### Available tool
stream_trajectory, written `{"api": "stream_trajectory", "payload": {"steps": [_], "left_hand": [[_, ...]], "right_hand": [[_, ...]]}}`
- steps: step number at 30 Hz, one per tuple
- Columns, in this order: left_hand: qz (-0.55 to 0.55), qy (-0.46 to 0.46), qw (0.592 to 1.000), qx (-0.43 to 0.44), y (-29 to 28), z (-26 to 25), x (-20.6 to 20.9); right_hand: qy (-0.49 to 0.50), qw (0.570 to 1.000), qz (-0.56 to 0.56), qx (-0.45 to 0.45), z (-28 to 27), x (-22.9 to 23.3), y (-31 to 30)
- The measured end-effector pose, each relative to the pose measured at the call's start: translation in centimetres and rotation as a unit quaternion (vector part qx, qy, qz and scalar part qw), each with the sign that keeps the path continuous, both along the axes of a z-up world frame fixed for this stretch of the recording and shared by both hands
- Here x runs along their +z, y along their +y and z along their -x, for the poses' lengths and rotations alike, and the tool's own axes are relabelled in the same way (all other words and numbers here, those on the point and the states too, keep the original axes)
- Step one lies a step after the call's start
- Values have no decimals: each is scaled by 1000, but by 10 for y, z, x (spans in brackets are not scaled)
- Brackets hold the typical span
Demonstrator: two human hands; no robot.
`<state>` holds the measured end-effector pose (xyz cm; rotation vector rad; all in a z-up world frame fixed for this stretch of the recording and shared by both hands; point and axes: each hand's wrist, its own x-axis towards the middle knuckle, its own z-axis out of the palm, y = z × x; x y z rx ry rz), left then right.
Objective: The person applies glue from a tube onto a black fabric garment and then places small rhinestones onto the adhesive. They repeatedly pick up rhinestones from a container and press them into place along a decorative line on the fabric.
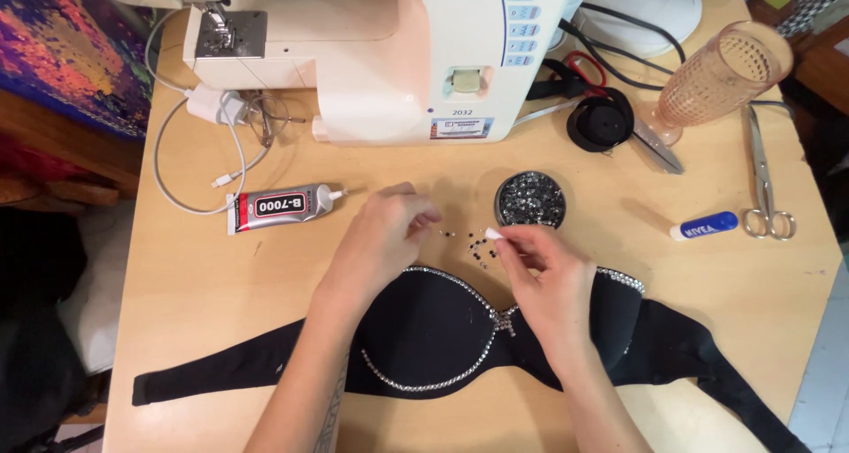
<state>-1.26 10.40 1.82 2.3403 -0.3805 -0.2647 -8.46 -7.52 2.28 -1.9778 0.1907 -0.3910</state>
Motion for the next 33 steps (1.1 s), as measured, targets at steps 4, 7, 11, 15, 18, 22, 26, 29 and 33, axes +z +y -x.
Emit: {"api": "stream_trajectory", "payload": {"steps": [4,7,11,15,18,22,26,29,33], "left_hand": [[46,-18,998,26,16,1,-2],[61,-27,997,38,30,2,-6],[45,-53,997,31,43,3,-15],[52,-84,994,47,59,5,-20],[57,-87,992,66,71,7,-31],[76,-103,990,59,69,7,-28],[90,-107,989,43,65,10,-17],[92,-105,989,39,66,12,-7],[115,-84,989,44,71,23,-3]], "right_hand": [[11,999,43,-1,-3,-11,-2],[-21,995,95,10,-6,-19,-3],[-49,988,145,14,-7,-24,-2],[-53,987,152,13,-7,-24,1],[-63,986,154,19,-8,-27,1],[-63,986,153,34,-9,-21,4],[-60,986,154,31,-10,-23,3],[-56,988,143,23,-9,-25,2],[-56,989,134,24,-10,-27,1]]}}
